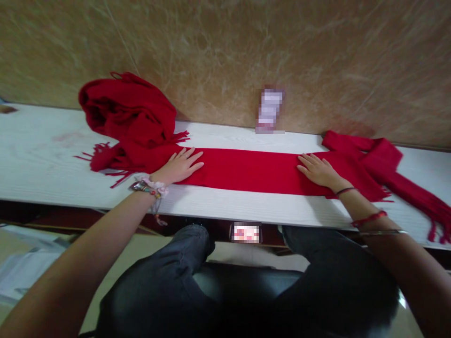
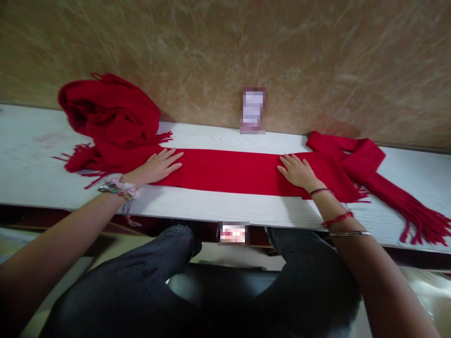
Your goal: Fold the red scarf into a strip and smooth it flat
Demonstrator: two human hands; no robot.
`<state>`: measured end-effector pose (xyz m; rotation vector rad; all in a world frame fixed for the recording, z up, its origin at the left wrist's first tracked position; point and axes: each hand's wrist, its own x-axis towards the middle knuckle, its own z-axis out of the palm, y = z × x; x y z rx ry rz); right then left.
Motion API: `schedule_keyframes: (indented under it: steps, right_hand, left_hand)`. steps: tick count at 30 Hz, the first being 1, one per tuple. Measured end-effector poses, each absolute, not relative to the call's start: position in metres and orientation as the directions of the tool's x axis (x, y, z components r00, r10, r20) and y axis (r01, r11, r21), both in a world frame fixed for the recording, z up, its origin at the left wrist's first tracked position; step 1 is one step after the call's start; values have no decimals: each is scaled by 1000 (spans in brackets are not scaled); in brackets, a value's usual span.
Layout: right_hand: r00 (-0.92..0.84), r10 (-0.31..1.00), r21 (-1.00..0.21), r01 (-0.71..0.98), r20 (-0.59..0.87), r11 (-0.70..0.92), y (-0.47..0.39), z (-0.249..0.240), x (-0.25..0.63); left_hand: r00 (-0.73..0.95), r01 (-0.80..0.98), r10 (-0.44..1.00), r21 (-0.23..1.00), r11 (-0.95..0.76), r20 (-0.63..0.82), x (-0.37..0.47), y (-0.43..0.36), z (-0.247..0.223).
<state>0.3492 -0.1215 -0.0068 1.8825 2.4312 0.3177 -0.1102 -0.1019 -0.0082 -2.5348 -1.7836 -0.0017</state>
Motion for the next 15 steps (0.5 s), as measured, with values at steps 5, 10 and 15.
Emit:
schedule_keyframes:
  steps: [5, 10, 15]
  right_hand:
    - [-251, 964, 169, 957, 87, 234, -116, 0, 349]
    - [-445, 851, 135, 896, 278, 424, -128, 24, 275]
    - [-828, 522, -49, 524, 207, 850, -146, 30, 181]
  left_hand:
    - [510, 860, 842, -71, -505, 176, -117, -112, 10]
    - [635, 771, 772, -88, -631, 31, -148, -137, 31]
    - [669, 711, 734, -192, -677, -112, -173, -147, 39]
